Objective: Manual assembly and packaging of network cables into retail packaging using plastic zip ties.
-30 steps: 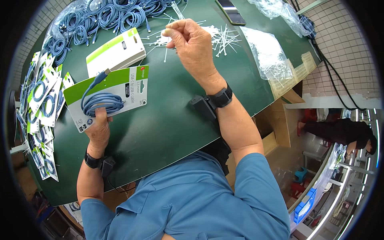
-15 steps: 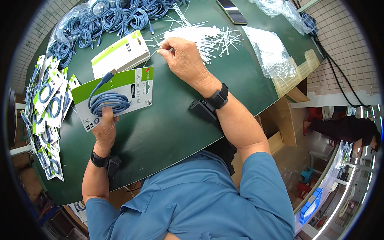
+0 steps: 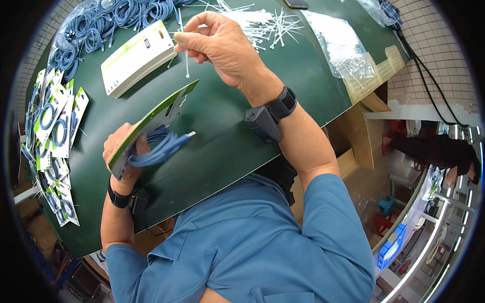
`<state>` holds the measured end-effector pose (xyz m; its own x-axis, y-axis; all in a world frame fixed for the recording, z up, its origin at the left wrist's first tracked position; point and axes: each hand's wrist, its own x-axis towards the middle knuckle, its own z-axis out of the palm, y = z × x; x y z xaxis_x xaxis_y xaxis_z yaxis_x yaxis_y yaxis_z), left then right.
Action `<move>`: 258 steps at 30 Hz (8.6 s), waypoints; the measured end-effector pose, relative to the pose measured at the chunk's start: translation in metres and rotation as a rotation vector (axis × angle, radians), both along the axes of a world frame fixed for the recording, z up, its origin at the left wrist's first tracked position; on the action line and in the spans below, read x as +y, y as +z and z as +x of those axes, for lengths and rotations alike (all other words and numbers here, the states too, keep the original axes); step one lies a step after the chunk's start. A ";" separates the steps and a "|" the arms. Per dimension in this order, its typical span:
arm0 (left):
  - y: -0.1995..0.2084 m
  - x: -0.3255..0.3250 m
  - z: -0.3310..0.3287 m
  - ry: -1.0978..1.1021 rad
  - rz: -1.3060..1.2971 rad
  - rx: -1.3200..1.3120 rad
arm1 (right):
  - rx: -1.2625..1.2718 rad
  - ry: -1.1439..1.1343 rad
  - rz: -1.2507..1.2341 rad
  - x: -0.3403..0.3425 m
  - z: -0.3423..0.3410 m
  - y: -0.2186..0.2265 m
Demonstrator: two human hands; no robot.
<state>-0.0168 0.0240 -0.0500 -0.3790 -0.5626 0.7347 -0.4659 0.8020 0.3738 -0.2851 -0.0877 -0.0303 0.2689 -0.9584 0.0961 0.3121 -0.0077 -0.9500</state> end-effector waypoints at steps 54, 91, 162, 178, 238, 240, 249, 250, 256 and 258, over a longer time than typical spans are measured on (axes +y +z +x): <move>0.014 0.004 -0.007 -0.187 -0.075 -0.139 | 0.617 0.126 -0.609 0.027 0.020 0.019; 0.017 0.014 -0.010 -0.221 -0.156 -0.161 | 0.408 0.408 -0.500 0.063 0.025 0.051; 0.022 0.006 -0.015 -0.197 -0.038 0.008 | 0.499 0.540 -0.299 0.048 0.028 0.051; 0.069 -0.038 -0.039 0.086 0.600 1.071 | 0.453 -0.715 -1.291 0.025 0.024 0.062; 0.049 -0.059 -0.055 -0.018 0.704 1.239 | 0.703 -0.424 -1.320 0.023 0.074 0.027; 0.049 -0.058 -0.055 -0.021 0.720 1.271 | 0.685 -0.422 -1.288 0.022 0.075 0.026; 0.047 -0.063 -0.053 0.012 0.672 1.145 | 0.615 -0.414 -1.017 0.032 0.079 0.024; 0.045 -0.064 -0.053 0.027 0.672 1.127 | 0.595 -0.409 -0.957 0.033 0.080 0.024; 0.044 -0.066 -0.049 -0.013 0.722 1.073 | 0.594 -0.402 -0.971 0.031 0.074 0.020; 0.045 -0.066 -0.049 -0.007 0.721 1.087 | 0.610 -0.415 -1.062 0.030 0.072 0.018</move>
<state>-0.0656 -0.0422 -0.0052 0.2102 -0.9567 0.2012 0.3484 0.2656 0.8989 -0.2126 -0.0575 -0.0119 0.2408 -0.5108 0.8253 -0.3747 -0.8333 -0.4064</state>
